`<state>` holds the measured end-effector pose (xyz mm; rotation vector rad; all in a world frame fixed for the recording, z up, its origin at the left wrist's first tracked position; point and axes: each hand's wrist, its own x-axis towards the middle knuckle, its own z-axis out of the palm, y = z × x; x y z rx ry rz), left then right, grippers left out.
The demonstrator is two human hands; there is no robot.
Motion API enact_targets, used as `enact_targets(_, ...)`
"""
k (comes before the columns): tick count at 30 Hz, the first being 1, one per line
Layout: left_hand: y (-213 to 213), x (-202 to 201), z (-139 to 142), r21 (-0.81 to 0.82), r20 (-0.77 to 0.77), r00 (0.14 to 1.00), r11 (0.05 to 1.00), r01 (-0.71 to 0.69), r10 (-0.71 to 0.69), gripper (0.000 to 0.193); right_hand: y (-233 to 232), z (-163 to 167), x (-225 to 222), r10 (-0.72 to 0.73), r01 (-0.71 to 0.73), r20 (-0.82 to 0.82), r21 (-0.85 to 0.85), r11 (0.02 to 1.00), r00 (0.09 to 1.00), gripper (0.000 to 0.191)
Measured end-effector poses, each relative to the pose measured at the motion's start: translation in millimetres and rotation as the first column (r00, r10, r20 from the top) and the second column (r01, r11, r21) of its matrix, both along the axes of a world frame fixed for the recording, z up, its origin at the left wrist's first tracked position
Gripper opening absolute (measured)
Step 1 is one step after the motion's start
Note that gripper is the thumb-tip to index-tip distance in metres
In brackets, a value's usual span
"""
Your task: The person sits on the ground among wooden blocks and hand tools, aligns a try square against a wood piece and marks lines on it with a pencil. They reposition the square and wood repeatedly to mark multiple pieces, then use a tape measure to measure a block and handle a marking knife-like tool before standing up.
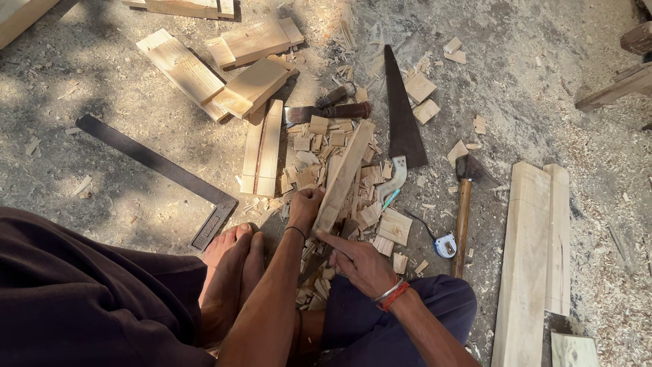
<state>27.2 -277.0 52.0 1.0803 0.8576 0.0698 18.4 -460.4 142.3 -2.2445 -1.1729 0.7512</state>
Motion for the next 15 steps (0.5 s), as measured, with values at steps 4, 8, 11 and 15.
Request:
enact_targets(4,0,-1,3,0.014,-0.003,1.000,1.000,-0.003,0.003,0.040,2,25,-4,0.026,-0.008,-0.149,0.120,0.993,0.988,0.025)
enact_targets(8,1,-3,6,0.067,0.001,1.000,0.998,0.004,-0.004,0.041,18,77,-7,-0.163,0.275,-0.413,0.227,0.934,0.896,0.023)
enact_targets(11,0,-3,5,0.020,0.023,1.000,1.000,-0.002,0.002,0.040,20,133,-17,-0.010,0.232,-0.417,0.486,0.842,0.909,0.031)
enact_targets(15,0,0,0,0.018,0.020,1.000,1.000,-0.001,0.001,0.039,11,208,-49,0.434,0.089,-0.358,0.845,0.527,0.826,0.040)
